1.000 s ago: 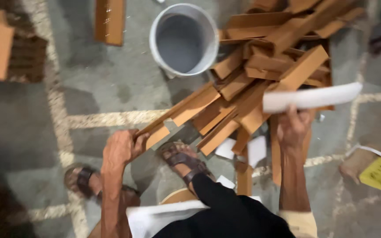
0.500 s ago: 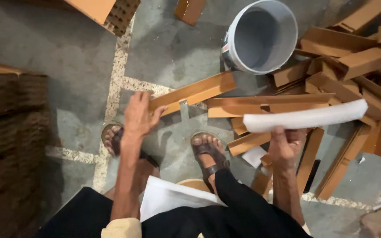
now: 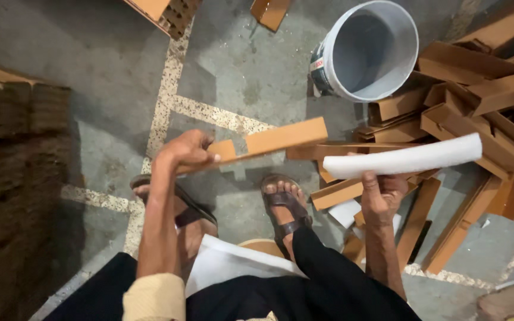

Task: The person repeatedly wipes the surface of long, narrow cardboard pieces using a white cloth. They dip the cloth into a bucket of water, wring it out, and apply it to the cardboard, then place the cleaned pieces on the floor.

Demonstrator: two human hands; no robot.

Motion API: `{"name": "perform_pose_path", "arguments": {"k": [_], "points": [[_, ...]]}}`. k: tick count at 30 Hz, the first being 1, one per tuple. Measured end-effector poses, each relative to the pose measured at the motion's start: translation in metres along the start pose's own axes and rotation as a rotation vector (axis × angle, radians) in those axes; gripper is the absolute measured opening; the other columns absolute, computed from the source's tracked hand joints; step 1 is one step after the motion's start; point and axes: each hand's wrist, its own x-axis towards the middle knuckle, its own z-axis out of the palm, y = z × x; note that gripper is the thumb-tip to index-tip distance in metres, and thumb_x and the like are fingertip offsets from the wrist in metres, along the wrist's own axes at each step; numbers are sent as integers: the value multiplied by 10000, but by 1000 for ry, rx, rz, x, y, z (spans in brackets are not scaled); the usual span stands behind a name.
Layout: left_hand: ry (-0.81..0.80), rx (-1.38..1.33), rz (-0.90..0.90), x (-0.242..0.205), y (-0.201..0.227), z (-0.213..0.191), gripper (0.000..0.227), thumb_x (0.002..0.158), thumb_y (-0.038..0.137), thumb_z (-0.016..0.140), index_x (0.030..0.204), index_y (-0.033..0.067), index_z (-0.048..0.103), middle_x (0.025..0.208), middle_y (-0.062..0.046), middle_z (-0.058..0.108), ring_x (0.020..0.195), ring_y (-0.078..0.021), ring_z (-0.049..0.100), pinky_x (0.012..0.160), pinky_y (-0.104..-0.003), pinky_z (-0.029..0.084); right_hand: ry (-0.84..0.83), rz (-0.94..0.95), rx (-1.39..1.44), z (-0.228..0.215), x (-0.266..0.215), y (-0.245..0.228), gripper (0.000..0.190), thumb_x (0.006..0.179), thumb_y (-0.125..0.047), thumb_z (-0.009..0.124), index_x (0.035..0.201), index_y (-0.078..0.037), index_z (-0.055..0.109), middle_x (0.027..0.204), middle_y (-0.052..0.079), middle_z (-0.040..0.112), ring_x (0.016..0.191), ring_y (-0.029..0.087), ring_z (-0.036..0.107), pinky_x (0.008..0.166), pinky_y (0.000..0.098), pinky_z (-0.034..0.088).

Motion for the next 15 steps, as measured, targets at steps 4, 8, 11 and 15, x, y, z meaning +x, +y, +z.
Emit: {"name": "perform_pose_path", "arguments": {"k": [4,8,11,15], "points": [[229,264,-109,8,18,-22,553,758,313,840,1240,98,676,1078,-142,694,991,-301,669,932,-460,521,-19,43,-15,-3,-2,12,262,1058,-136,673,1255,29,621,1201,197,735,1159,258,707,1074,382,545],[969,183,52,21,63,24,591,862,213,750,1383,-4,577,1316,-264,588,1215,-416,563,1024,-505,439,-17,48,68,-5,-4,18,284,1049,-143,669,1263,32,602,1209,195,722,1185,268,704,1079,387,551],[1102,75,413,60,112,63,493,1001,242,677,1423,34,531,1485,-244,469,1419,-419,440,1216,-551,362,3,37,45,-4,-6,17,281,1050,-129,661,1268,41,609,1198,208,730,1159,264,706,1057,379,550],[1182,9,300,121,160,76,598,1019,376,619,1525,118,432,1643,-251,249,1541,-492,225,1246,-644,205,-2,-30,-7,-3,8,13,258,1061,-103,638,1270,48,622,1191,221,727,1107,265,711,1031,396,555]]}}
